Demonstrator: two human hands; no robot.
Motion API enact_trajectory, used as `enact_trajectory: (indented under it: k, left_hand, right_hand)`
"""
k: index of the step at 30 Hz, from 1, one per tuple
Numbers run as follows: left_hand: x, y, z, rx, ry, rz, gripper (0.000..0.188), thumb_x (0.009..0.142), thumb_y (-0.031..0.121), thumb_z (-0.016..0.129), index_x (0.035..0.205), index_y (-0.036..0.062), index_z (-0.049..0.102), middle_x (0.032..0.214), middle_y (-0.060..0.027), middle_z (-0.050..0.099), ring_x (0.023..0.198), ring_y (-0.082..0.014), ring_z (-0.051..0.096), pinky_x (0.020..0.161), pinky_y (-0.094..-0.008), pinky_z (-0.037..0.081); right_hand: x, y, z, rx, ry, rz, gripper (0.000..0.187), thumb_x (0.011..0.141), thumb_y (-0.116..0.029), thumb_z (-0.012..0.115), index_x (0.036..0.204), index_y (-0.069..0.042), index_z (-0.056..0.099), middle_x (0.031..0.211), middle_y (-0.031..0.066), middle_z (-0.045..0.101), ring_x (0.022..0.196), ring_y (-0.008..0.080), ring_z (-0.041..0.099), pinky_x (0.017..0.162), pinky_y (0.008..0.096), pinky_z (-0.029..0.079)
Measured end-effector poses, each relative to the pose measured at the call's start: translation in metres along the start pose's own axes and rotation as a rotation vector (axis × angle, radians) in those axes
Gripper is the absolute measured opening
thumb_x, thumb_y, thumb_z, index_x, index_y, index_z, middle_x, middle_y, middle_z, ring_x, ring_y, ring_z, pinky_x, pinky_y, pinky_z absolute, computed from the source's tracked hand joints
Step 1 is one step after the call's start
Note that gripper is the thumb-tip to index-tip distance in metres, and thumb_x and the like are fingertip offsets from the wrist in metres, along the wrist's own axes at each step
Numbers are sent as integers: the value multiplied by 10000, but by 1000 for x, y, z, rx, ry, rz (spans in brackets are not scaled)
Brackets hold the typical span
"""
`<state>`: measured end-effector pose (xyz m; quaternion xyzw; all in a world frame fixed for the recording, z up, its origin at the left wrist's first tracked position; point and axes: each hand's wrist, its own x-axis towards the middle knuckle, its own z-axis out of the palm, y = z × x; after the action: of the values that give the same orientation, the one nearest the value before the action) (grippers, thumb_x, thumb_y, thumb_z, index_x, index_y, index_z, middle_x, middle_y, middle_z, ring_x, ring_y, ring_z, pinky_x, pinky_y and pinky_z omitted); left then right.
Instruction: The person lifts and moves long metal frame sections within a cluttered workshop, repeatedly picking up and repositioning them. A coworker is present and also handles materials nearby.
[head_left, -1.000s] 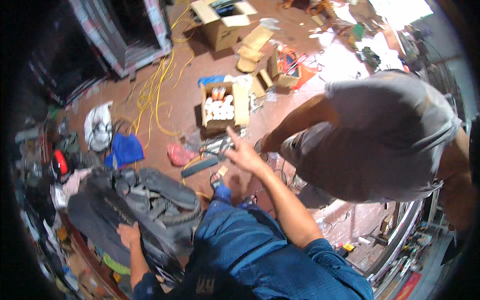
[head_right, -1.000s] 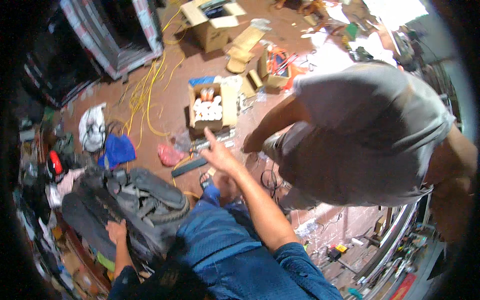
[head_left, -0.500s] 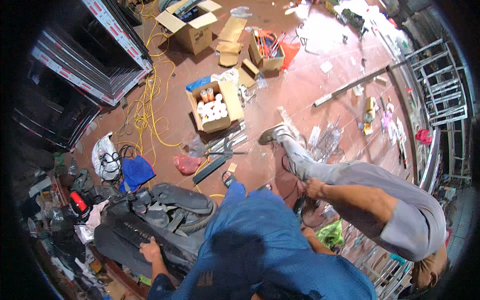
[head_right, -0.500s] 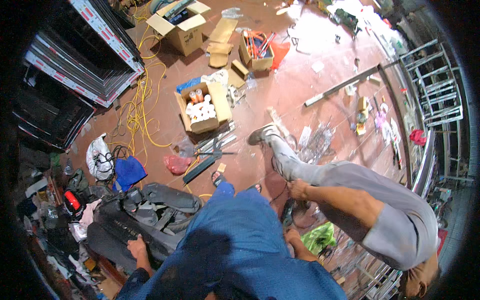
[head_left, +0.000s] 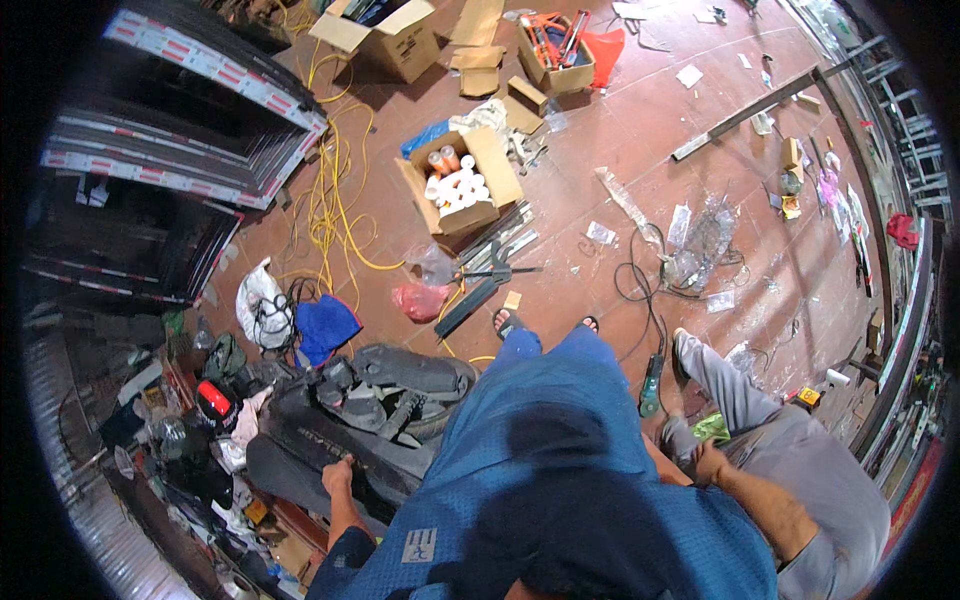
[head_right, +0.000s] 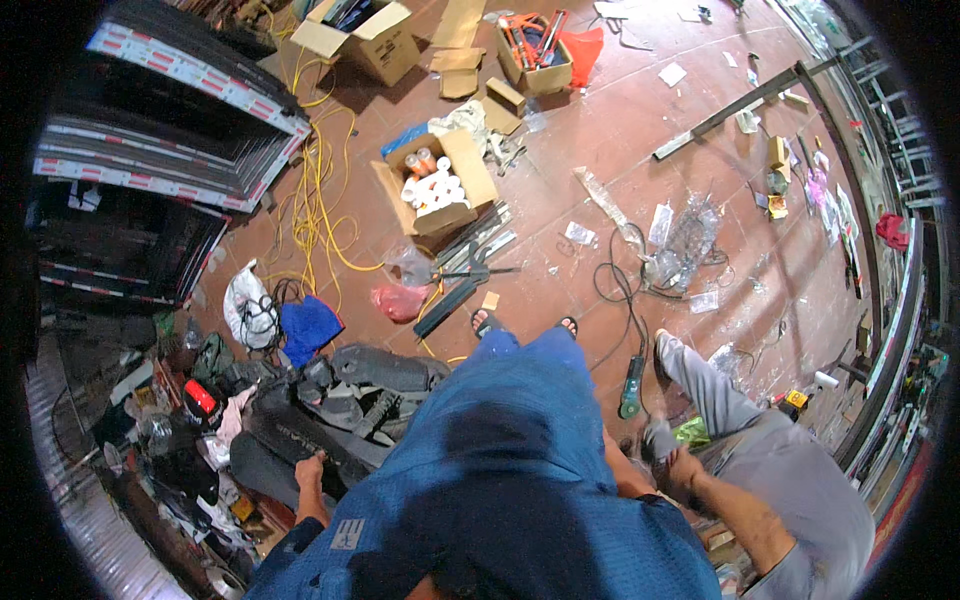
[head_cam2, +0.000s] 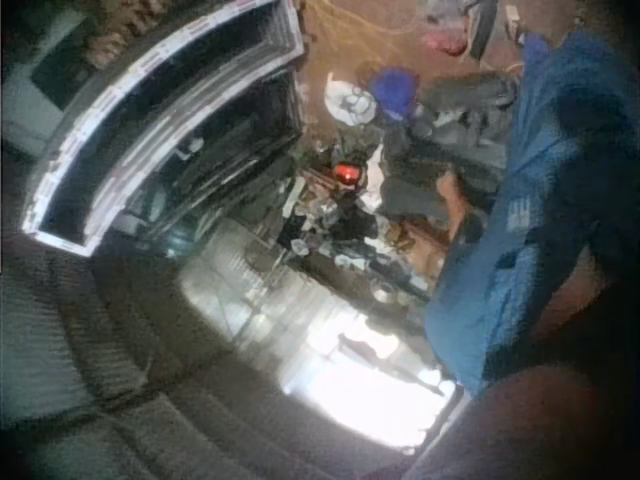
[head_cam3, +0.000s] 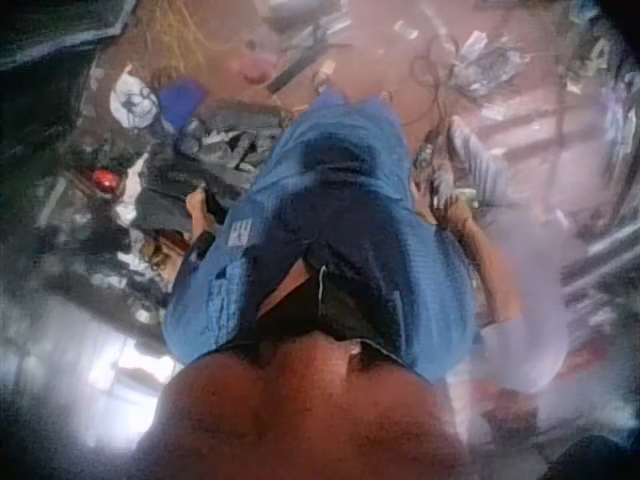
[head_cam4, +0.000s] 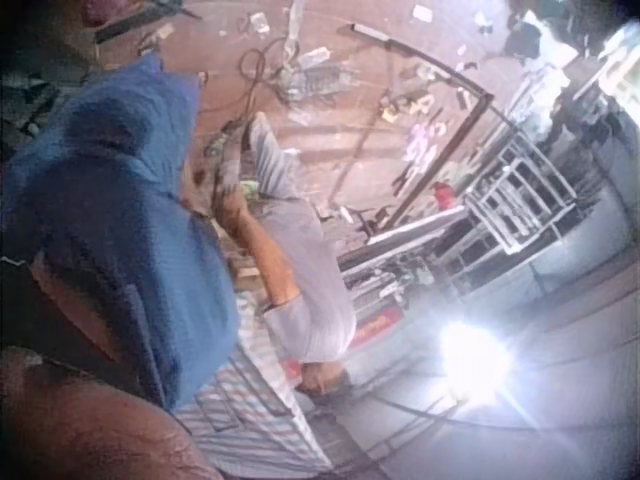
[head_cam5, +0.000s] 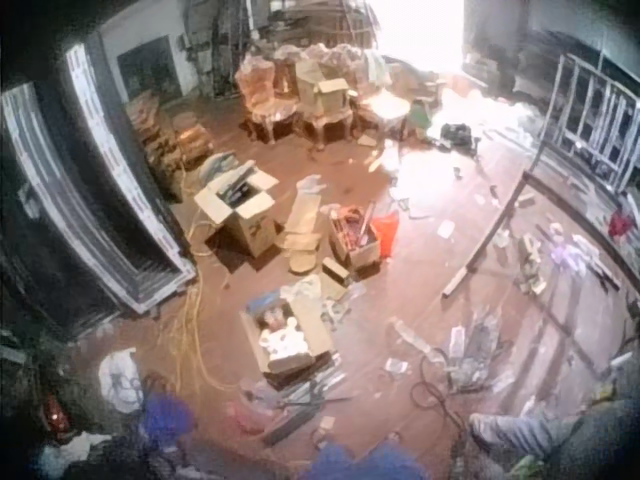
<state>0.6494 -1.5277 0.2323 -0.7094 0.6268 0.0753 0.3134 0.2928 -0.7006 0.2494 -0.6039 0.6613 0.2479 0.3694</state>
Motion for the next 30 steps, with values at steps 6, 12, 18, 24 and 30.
enact_trajectory:
  k: [6, 12, 18, 24, 30]
  left_hand:
    - [29, -17, 9, 524, 46, 458, 765, 937, 695, 568, 1130, -14, 781, 1216, -261, 736, 1170, -420, 687, 1031, -463, 532]
    - [-42, 158, 12, -162, -27, 579, 380, 1040, 313, 562, 1149, 9, 763, 1092, -211, 759, 1039, -356, 725, 860, -489, 569]
    - [-168, 433, -7, -345, -442, 928, 360, 1060, 272, 541, 1198, -10, 718, 1114, -212, 741, 1095, -326, 709, 871, -456, 581]
    - [-272, 602, -10, -262, -683, 1080, 345, 1079, 232, 521, 1246, -29, 673, 1135, -213, 722, 1151, -295, 692, 881, -423, 592]
    - [-289, 771, -42, 172, -594, 1939, 385, 1012, 287, 635, 1314, 49, 649, 1100, -228, 701, 1119, -313, 692, 852, -446, 580]
  right_hand:
    - [38, 60, 1, 375, 99, 232, 347, 955, -263, 616, 1208, -39, 691, 1016, 137, 706, 943, 284, 650, 814, 490, 494]
    - [162, 111, 28, 1325, 358, 733, 337, 951, -267, 648, 1188, -35, 708, 1002, 156, 724, 931, 275, 685, 800, 477, 531]
    - [244, 231, 8, 1908, 702, 957, 329, 947, -270, 679, 1167, -31, 726, 989, 175, 743, 919, 266, 720, 786, 465, 568]
    - [187, 345, -52, 1718, 1478, 1061, 378, 949, -288, 706, 1231, -38, 731, 911, 132, 758, 786, 199, 726, 718, 379, 588]
    - [124, 289, -7, 2215, 1573, 1296, 385, 943, -296, 720, 1251, -66, 739, 931, 120, 764, 796, 200, 723, 730, 363, 582]
